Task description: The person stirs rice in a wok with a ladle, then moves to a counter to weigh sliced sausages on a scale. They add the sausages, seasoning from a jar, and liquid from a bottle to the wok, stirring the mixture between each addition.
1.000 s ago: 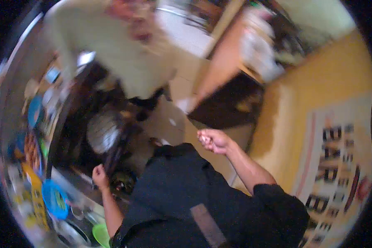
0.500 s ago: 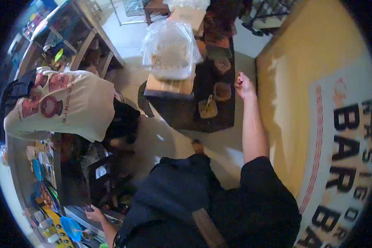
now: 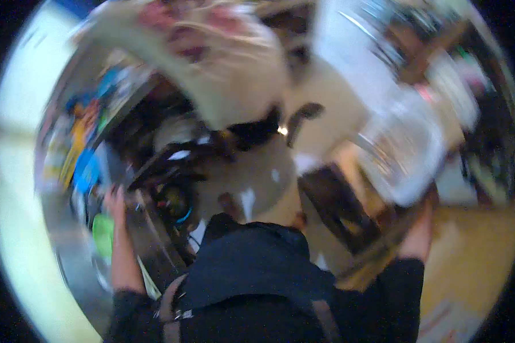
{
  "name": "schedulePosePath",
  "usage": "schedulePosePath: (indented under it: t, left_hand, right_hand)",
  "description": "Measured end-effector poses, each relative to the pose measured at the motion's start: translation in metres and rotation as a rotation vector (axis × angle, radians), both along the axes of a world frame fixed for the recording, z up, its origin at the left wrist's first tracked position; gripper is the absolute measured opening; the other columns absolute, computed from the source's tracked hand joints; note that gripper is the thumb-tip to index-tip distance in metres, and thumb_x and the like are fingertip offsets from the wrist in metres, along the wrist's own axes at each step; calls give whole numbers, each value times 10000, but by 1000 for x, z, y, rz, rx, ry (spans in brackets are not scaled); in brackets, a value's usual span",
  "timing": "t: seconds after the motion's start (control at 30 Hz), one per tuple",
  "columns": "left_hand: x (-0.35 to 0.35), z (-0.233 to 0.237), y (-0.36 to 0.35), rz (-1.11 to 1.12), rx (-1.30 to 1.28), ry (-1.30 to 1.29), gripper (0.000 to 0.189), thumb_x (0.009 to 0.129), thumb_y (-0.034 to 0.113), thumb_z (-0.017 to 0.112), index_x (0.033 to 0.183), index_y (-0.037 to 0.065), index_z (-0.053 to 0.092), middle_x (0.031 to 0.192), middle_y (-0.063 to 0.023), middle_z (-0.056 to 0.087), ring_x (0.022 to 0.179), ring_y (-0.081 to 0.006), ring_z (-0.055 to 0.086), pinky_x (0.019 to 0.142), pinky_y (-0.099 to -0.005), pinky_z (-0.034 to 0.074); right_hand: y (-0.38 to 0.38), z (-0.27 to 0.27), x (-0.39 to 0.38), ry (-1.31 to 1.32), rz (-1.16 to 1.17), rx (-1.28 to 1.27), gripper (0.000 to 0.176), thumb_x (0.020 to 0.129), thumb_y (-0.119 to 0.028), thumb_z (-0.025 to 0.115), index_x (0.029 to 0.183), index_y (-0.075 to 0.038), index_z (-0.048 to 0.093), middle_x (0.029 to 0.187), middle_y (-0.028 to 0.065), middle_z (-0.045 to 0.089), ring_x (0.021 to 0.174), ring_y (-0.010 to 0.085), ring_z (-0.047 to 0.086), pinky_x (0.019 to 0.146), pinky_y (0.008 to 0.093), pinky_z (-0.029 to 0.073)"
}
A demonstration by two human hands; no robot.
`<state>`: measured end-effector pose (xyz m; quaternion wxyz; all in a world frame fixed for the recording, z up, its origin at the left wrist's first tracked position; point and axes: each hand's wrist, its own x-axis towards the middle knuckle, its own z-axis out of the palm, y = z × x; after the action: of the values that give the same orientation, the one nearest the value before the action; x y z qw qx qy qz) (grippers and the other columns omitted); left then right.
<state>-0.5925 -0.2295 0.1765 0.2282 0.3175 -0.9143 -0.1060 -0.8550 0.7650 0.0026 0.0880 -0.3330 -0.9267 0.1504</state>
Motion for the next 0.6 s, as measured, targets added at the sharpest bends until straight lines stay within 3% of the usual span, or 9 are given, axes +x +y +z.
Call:
schedulePosePath:
  t: [0.1,0.2,0.27,0.4,0.47,0.5,0.53,0.57,0.6]
  left_hand:
    - [-46,10,-63,10,106,145,355,806,277,653,1011,-13,631,942,-137,651,870,-216,606,809,-323,464]
    - [-129,12,-120,24,328,286,290,812,300,652,905,25,658,745,-59,644,695,-132,601,632,-279,492]
    - [-198,-16,-196,52,751,378,307,829,331,630,966,57,640,786,-53,637,699,-134,601,604,-272,499]
    - [-336,-25,-302,414,1291,683,574,833,428,597,1236,52,433,1156,-154,512,703,-290,601,566,-377,526]
    - [-395,-56,-380,551,1542,763,725,802,543,574,1319,85,354,1224,-159,459,906,-377,553,605,-427,522]
    - [-404,-53,-394,148,1642,755,753,774,580,588,1335,139,351,1251,-137,454,1048,-356,491,714,-484,489]
    - [-413,-57,-392,-13,1559,762,642,780,600,566,1263,193,450,1228,-51,501,1033,-290,486,848,-441,425]
    - [-444,-99,-432,-94,1469,707,599,771,570,599,1224,195,482,1184,-48,532,1043,-282,484,831,-431,439]
    - [-436,-85,-412,-227,1450,882,444,786,385,625,1137,139,510,1075,-75,566,994,-274,511,793,-438,463]
  right_hand:
    - [-79,34,-17,221,105,53,249,860,-164,461,971,3,608,821,123,624,746,251,586,647,396,473]
    - [-191,65,1,351,166,26,253,858,-173,468,975,2,609,828,122,625,751,251,587,654,394,474]
    - [-279,77,12,348,246,-21,256,857,-179,473,977,2,609,833,122,626,755,250,588,658,393,474]
    - [-465,73,16,160,383,-184,263,855,-191,482,982,1,610,842,121,628,762,250,589,667,391,475]
    - [-545,67,13,52,449,-244,267,853,-196,486,984,0,611,847,120,629,765,250,590,672,389,476]
    - [-574,66,14,-1,478,-260,269,853,-199,489,985,0,611,849,120,629,767,250,590,674,389,476]
    - [-604,63,8,-55,512,-279,271,852,-202,491,986,0,611,851,119,630,769,250,590,676,388,476]
    - [-631,64,4,-123,552,-282,273,851,-205,493,988,0,612,854,119,630,771,249,591,679,388,476]
    - [-647,65,0,-148,584,-302,275,851,-208,496,989,-1,612,856,119,631,772,249,591,681,387,477]
